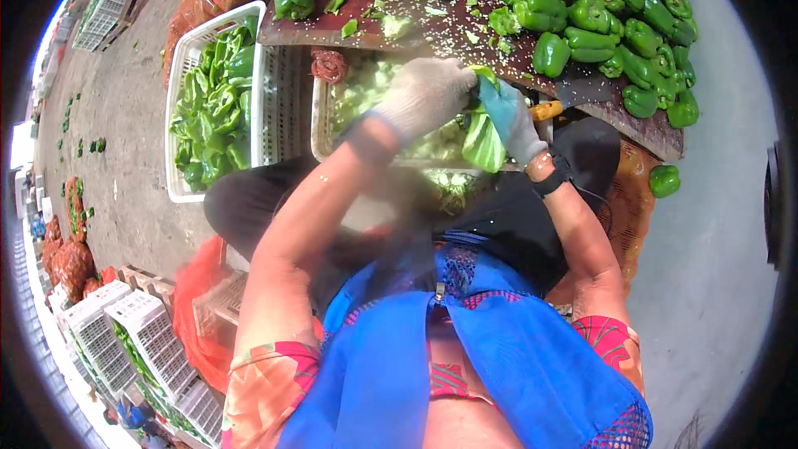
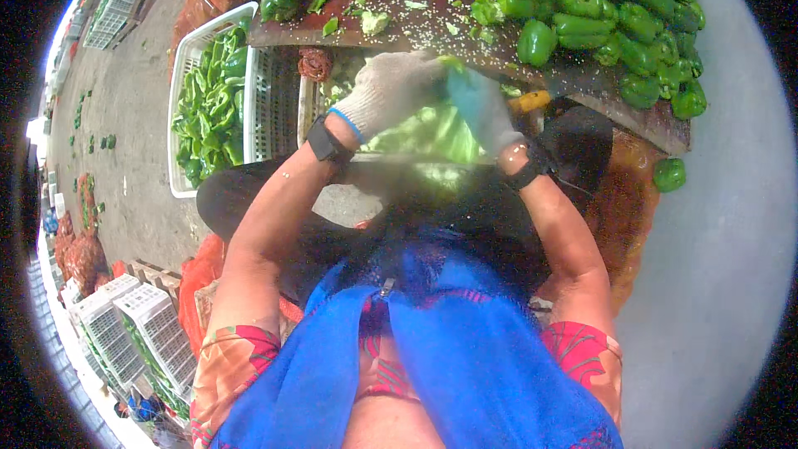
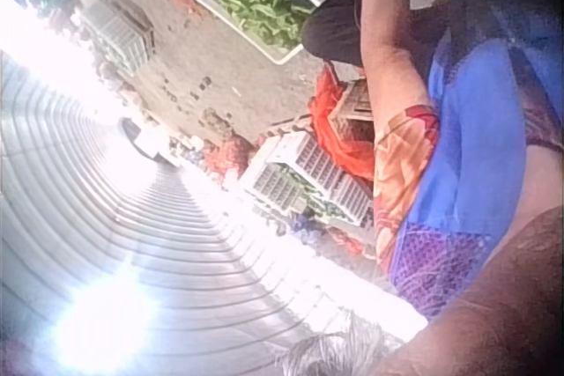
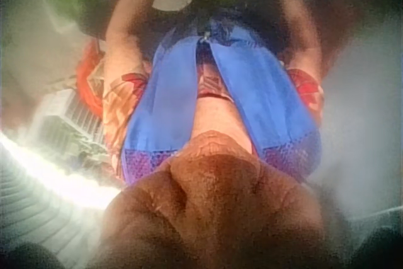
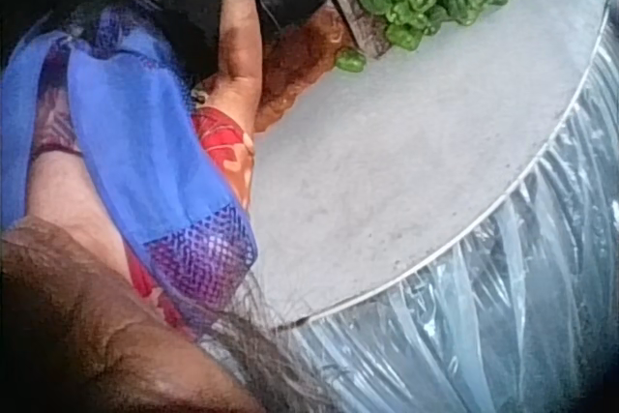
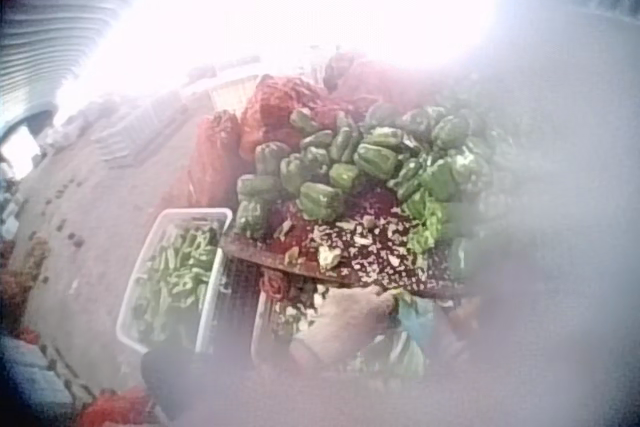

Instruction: Processing green bell peppers by removing stems and chopping them with a cleaver.

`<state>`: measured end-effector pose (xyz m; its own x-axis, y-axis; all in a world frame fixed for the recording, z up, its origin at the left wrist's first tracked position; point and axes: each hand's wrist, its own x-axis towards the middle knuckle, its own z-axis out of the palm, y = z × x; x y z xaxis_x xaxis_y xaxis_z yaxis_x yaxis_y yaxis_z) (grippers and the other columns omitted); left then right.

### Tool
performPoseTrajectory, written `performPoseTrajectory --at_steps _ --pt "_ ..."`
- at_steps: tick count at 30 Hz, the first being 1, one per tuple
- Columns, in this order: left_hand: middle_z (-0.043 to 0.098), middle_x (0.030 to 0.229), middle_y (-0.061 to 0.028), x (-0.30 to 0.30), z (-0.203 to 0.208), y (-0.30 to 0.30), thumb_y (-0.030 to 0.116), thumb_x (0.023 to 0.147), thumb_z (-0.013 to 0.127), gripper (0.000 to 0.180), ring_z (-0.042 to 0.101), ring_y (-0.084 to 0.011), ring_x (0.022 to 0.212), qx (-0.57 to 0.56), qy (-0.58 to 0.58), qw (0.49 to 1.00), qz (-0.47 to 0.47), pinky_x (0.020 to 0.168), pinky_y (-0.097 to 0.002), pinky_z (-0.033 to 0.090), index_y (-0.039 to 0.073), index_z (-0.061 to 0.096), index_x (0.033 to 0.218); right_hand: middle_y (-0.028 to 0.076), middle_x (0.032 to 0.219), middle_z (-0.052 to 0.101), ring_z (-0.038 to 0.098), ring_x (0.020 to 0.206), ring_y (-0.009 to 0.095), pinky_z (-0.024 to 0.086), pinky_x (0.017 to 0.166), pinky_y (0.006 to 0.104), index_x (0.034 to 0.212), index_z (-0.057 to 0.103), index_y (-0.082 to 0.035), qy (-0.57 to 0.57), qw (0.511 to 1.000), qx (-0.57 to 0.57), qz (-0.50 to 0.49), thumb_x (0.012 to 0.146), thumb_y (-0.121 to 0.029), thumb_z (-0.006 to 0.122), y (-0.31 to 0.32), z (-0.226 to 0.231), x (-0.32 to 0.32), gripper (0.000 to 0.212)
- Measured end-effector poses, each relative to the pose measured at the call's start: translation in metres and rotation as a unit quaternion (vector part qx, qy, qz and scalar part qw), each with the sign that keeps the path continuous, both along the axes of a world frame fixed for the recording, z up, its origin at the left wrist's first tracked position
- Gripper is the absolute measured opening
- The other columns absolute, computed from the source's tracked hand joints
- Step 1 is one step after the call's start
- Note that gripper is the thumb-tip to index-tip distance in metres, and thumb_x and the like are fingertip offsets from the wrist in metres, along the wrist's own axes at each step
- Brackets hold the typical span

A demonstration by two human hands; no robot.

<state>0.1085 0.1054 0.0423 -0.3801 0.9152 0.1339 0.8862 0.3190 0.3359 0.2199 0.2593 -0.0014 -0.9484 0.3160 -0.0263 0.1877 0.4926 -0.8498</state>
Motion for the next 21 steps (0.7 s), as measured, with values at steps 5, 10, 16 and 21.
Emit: performPoseTrajectory --at_steps 5,10,16,21 --pt "0.068 0.089 -0.0134 -0.002 -0.013 -0.003 0.02 0.089 0.064 0.016 0.068 -0.0296 0.083 0.13 -0.119 0.983 0.048 0.072 -0.0389 0.056 0.007 0.069 0.096 -0.002 0.098 0.065 0.054 0.089 0.007 0.047 0.081 0.0261 0.117 0.067 0.003 0.006 0.972 -0.22 -0.08 0.103 -0.03 0.056 0.003 -0.008 0.002 0.037" --pt "0.071 0.091 -0.0106 -0.033 -0.025 -0.023 0.021 0.094 0.065 0.023 0.069 -0.0199 0.081 0.407 -0.537 0.69 0.264 0.076 -0.0319 0.055 0.005 0.068 0.11 0.002 0.107 0.068 0.06 0.097 0.01 0.049 0.085 0.0289 0.12 0.066 0.002 0.025 0.931 -0.35 -0.102 0.104 -0.031 0.052 0.015 -0.008 0.002 0.039" --pt "0.071 0.093 -0.0152 -0.006 -0.022 -0.05 0.033 0.087 0.066 0.029 0.069 -0.0279 0.095 0.184 -0.359 0.841 0.36 0.085 -0.0409 0.054 0.009 0.075 0.102 0.002 0.109 0.068 0.06 0.1 0.013 0.049 0.09 0.0311 0.12 0.066 0.002 0.052 0.936 -0.317 -0.142 0.105 -0.03 0.052 0.021 -0.016 -0.024 0.038" --pt "0.069 0.108 -0.0189 0.039 0.01 -0.026 0.037 0.086 0.066 0.053 0.066 -0.0281 0.101 0.133 -0.546 0.812 0.155 0.085 -0.0383 0.052 -0.004 0.062 0.121 0.011 0.123 0.065 0.063 0.105 0.017 0.051 0.09 0.0308 0.129 0.059 0.004 0.111 0.9 -0.394 -0.151 0.106 -0.029 0.049 0.029 -0.03 -0.03 0.041"
